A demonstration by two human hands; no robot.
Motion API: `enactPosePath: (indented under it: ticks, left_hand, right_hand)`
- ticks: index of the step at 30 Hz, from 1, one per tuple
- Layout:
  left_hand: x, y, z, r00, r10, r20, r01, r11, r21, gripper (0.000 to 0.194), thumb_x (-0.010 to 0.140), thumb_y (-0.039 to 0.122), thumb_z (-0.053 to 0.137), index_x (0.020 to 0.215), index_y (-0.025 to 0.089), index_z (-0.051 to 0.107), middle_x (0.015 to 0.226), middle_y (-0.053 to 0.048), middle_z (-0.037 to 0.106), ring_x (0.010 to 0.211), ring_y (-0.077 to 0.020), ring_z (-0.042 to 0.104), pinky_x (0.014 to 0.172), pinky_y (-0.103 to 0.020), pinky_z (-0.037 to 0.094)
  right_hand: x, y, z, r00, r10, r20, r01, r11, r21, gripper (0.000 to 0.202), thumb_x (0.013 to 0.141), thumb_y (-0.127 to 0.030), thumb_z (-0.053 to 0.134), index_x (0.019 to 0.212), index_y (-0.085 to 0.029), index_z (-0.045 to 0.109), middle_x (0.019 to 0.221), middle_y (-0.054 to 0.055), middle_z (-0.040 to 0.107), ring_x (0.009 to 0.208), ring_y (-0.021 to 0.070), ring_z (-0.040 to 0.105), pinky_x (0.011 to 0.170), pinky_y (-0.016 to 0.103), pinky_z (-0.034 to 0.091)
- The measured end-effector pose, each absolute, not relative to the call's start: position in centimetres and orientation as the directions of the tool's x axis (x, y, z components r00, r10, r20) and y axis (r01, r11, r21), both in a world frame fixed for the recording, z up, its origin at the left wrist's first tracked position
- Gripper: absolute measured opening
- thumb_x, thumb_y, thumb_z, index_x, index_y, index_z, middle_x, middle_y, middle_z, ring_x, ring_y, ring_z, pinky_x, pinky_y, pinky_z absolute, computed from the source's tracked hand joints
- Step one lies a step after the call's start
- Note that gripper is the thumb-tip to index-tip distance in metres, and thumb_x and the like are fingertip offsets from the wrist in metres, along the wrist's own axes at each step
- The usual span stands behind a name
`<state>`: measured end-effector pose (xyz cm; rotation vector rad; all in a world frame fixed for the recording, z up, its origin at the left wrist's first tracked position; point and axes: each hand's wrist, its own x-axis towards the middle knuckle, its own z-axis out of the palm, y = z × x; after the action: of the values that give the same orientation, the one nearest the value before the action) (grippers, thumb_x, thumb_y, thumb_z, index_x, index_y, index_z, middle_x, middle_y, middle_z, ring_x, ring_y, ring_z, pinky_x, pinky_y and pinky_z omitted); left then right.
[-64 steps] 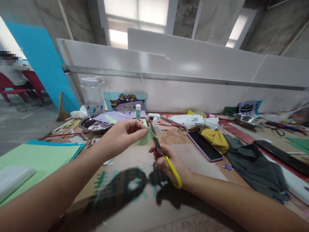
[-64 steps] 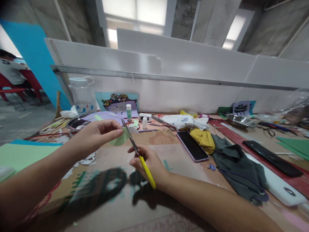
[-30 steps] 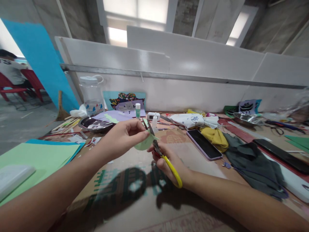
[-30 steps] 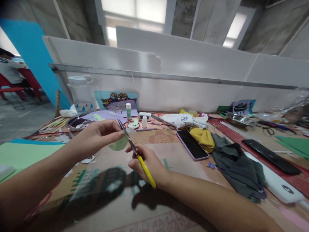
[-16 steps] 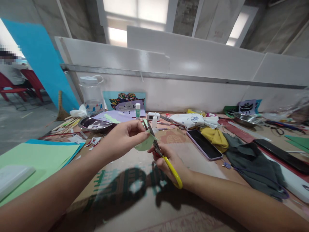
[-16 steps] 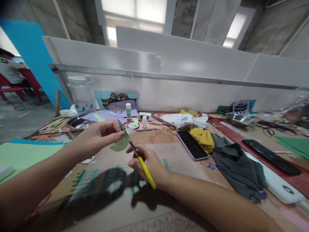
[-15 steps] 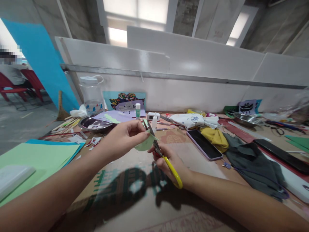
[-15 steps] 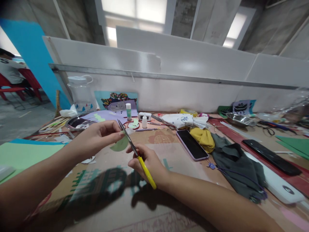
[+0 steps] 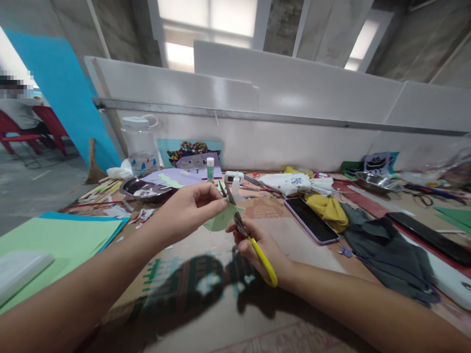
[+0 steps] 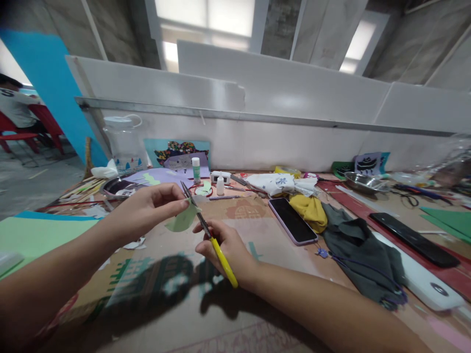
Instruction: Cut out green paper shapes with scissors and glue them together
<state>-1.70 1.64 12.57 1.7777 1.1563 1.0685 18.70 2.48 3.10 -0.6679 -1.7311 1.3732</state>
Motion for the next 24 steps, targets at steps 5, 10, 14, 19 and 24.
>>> enactPosePath:
  ticks: [5, 10, 14, 19, 24]
  left_hand:
    - [-1.84, 1.64, 12.87, 0.237, 0.923, 0.303, 0.363, -0.373, 0.854, 0.029, 0.086, 0.045, 0.067, 0.074, 0.019, 0.061, 0.066, 0.004, 0.055, 0.060, -0.0109, 0.050, 0.054, -0.022, 0.038]
    - [-1.73, 1.52, 12.73, 0.246, 0.918, 0.311, 0.331, -0.382, 0.863, 0.026, 0.086, 0.041, 0.067, 0.074, 0.019, 0.060, 0.071, 0.002, 0.063, 0.065, -0.0136, 0.058, 0.059, -0.023, 0.045]
    - [-1.47, 1.33, 12.72, 0.229, 0.917, 0.327, 0.353, -0.391, 0.850, 0.025, 0.085, 0.042, 0.066, 0.075, 0.020, 0.059, 0.073, 0.000, 0.065, 0.067, -0.0155, 0.061, 0.060, -0.025, 0.047]
    - [-1.27, 1.25, 12.72, 0.213, 0.916, 0.340, 0.384, -0.399, 0.833, 0.026, 0.083, 0.042, 0.066, 0.073, 0.020, 0.059, 0.068, 0.001, 0.063, 0.060, -0.0139, 0.057, 0.055, -0.024, 0.044]
    - [-1.39, 1.24, 12.56, 0.224, 0.929, 0.295, 0.372, -0.361, 0.855, 0.025, 0.086, 0.042, 0.065, 0.075, 0.021, 0.057, 0.072, 0.000, 0.068, 0.067, -0.0167, 0.064, 0.060, -0.027, 0.049]
  right_hand:
    - [18.84, 2.42, 3.21, -0.538, 0.789, 0.296, -0.066, 0.310, -0.948, 0.070, 0.076, -0.083, 0.064, 0.106, -0.020, 0.060, 0.075, -0.003, 0.045, 0.064, 0.0121, 0.038, 0.057, 0.025, 0.031]
    - [19.11, 2.35, 3.19, -0.608, 0.724, 0.325, -0.089, 0.344, -0.935, 0.067, 0.085, -0.078, 0.058, 0.117, -0.020, 0.057, 0.085, -0.001, 0.046, 0.069, 0.0124, 0.041, 0.061, 0.026, 0.035]
    - [19.17, 2.33, 3.03, -0.618, 0.712, 0.335, -0.095, 0.355, -0.930, 0.066, 0.085, -0.078, 0.057, 0.119, -0.021, 0.057, 0.087, 0.000, 0.044, 0.071, 0.0133, 0.040, 0.064, 0.027, 0.036]
    - [19.18, 2.50, 2.75, -0.614, 0.721, 0.322, -0.093, 0.338, -0.936, 0.066, 0.084, -0.079, 0.059, 0.117, -0.022, 0.058, 0.085, 0.000, 0.045, 0.071, 0.0142, 0.039, 0.063, 0.027, 0.035]
    - [19.11, 2.57, 2.86, -0.592, 0.738, 0.324, -0.089, 0.339, -0.937, 0.068, 0.082, -0.081, 0.059, 0.112, -0.020, 0.058, 0.082, 0.000, 0.046, 0.070, 0.0140, 0.039, 0.062, 0.027, 0.033]
